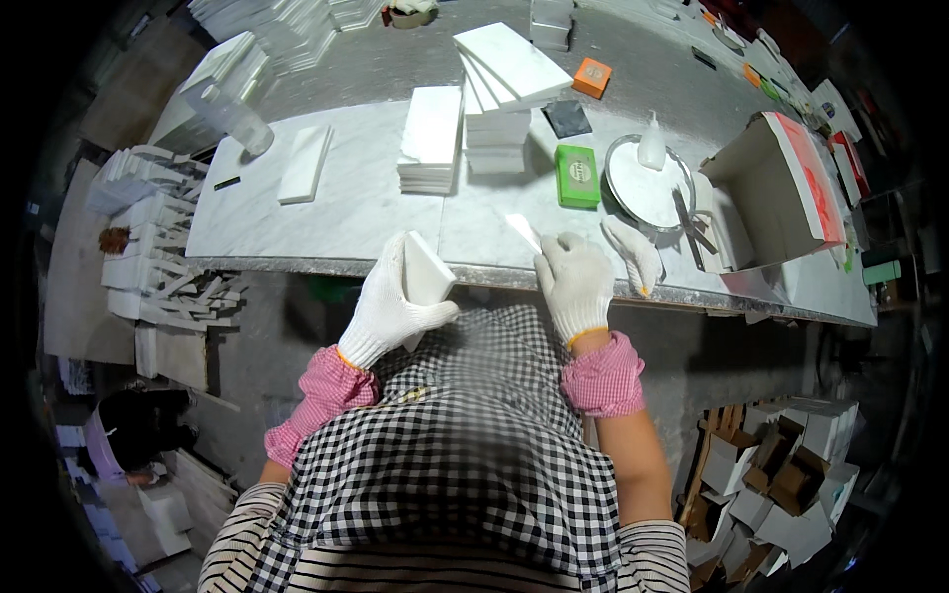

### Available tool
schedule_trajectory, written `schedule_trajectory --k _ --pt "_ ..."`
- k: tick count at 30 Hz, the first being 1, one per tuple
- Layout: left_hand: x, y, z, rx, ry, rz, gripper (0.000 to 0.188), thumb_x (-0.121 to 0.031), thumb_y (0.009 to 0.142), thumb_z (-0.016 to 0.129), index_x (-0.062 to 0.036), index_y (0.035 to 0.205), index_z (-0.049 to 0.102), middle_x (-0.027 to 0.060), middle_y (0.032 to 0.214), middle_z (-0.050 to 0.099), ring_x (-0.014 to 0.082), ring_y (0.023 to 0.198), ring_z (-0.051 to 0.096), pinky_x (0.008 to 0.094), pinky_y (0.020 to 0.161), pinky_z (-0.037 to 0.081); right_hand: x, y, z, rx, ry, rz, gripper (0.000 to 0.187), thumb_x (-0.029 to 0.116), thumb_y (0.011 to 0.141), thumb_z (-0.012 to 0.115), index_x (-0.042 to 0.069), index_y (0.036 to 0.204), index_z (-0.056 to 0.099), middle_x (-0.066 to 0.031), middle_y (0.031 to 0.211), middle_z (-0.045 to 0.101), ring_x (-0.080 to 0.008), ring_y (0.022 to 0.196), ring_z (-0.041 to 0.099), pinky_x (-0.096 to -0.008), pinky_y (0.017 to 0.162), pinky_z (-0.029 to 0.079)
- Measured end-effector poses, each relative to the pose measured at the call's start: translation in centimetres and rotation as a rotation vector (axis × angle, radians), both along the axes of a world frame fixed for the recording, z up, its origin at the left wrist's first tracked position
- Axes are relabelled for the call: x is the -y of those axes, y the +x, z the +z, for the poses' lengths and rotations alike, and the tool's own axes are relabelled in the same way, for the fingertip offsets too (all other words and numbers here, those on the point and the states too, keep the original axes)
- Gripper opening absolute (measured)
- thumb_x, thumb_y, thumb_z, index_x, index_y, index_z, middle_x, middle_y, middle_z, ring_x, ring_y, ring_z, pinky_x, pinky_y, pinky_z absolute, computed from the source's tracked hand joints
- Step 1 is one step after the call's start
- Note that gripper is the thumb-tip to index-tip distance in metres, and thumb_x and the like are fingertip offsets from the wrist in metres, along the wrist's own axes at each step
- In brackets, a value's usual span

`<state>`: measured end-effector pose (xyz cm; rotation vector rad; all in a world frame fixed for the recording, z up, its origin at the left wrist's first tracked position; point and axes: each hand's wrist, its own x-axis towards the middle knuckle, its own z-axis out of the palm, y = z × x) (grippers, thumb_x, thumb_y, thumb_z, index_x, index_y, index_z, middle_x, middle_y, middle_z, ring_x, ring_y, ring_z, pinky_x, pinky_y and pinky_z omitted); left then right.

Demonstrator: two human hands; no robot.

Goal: The person repeatedly smooths the edges of white rectangular blocks using a metal file and a green sanding block. They handle the blocks one at a time, filing and sanding multiple edges before stacking them on the table.

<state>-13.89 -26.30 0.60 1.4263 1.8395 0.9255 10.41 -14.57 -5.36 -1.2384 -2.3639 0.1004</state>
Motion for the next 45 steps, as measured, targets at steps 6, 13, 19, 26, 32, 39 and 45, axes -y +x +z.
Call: schedule_trajectory --k 6,13,19,26,32,39,45 --pt "-2.1 0.7 -0.8 0.224 -0.054 -0.054 0.092 -0.028 0.064 0.092 0.0010 0.139 0.048 0.0153 0.121 0.060 0.0246 0.112 0.061 0.0371 0.099 0.051 1.8 1.5 -0.2 -0.036 -0.046 -0.079 0.013 0.017 0.088 0.071 0.013 0.100 0.072 -0.0106 0.096 0.070 -0.0359 0.088 0.067 -0.0468 0.076 0.054" --pt "-4.9 3.3 -0.4 0.528 -0.104 -0.124 0.084 -0.024 0.068 0.089 0.0002 0.138 0.050 0.0101 0.119 0.061 0.0200 0.109 0.060 0.0353 0.098 0.050 1.8 1.6 0.0 -0.026 -0.110 -0.170 0.014 0.020 0.087 0.073 0.012 0.099 0.072 -0.0113 0.093 0.068 -0.0356 0.090 0.065 -0.0482 0.077 0.053" --pt "-8.7 4.9 -1.3 0.417 0.044 -0.199 0.078 -0.023 0.068 0.088 -0.0001 0.134 0.053 0.0067 0.117 0.060 0.0173 0.108 0.060 0.0337 0.097 0.050 0.8 4.5 2.1 -0.414 -0.404 -0.324 0.024 0.028 0.094 0.067 0.006 0.102 0.074 -0.0171 0.096 0.071 -0.0358 0.091 0.069 -0.0432 0.081 0.053" --pt "-13.3 7.6 -1.3 0.373 0.046 -0.193 0.076 -0.024 0.071 0.087 0.0017 0.134 0.054 0.0097 0.114 0.064 0.0175 0.102 0.063 0.0330 0.092 0.053 -6.0 10.3 4.1 -0.457 -0.423 -0.430 0.029 0.027 0.097 0.065 0.002 0.109 0.075 -0.0204 0.093 0.074 -0.0312 0.086 0.071 -0.0388 0.080 0.054" --pt "-13.8 8.4 5.7 0.443 0.169 -0.864 0.021 -0.020 0.085 0.075 -0.0023 0.097 0.073 0.0060 0.077 0.070 0.0133 0.069 0.064 0.0304 0.064 0.054 -7.4 10.3 2.0 -0.362 -0.311 -0.293 0.031 0.025 0.096 0.068 0.001 0.113 0.074 -0.0184 0.096 0.076 -0.0321 0.089 0.071 -0.0374 0.086 0.053" --pt "-16.3 12.4 4.3 0.229 0.492 -0.778 0.024 -0.020 0.082 0.075 -0.0018 0.097 0.069 0.0062 0.080 0.068 0.0179 0.073 0.063 0.0337 0.069 0.053 -6.3 8.8 -0.2 -0.281 -0.170 -0.178 0.030 0.024 0.097 0.068 0.000 0.113 0.074 -0.0171 0.095 0.075 -0.0294 0.087 0.070 -0.0368 0.083 0.053" --pt "-14.5 10.5 5.5 0.150 0.493 -0.656 0.037 -0.022 0.080 0.077 -0.0007 0.106 0.064 0.0097 0.090 0.066 0.0210 0.083 0.062 0.0352 0.076 0.053 -5.2 6.7 -0.2 -0.242 -0.165 -0.125 0.029 0.023 0.097 0.068 -0.001 0.113 0.074 -0.0160 0.093 0.075 -0.0271 0.085 0.069 -0.0363 0.081 0.053"
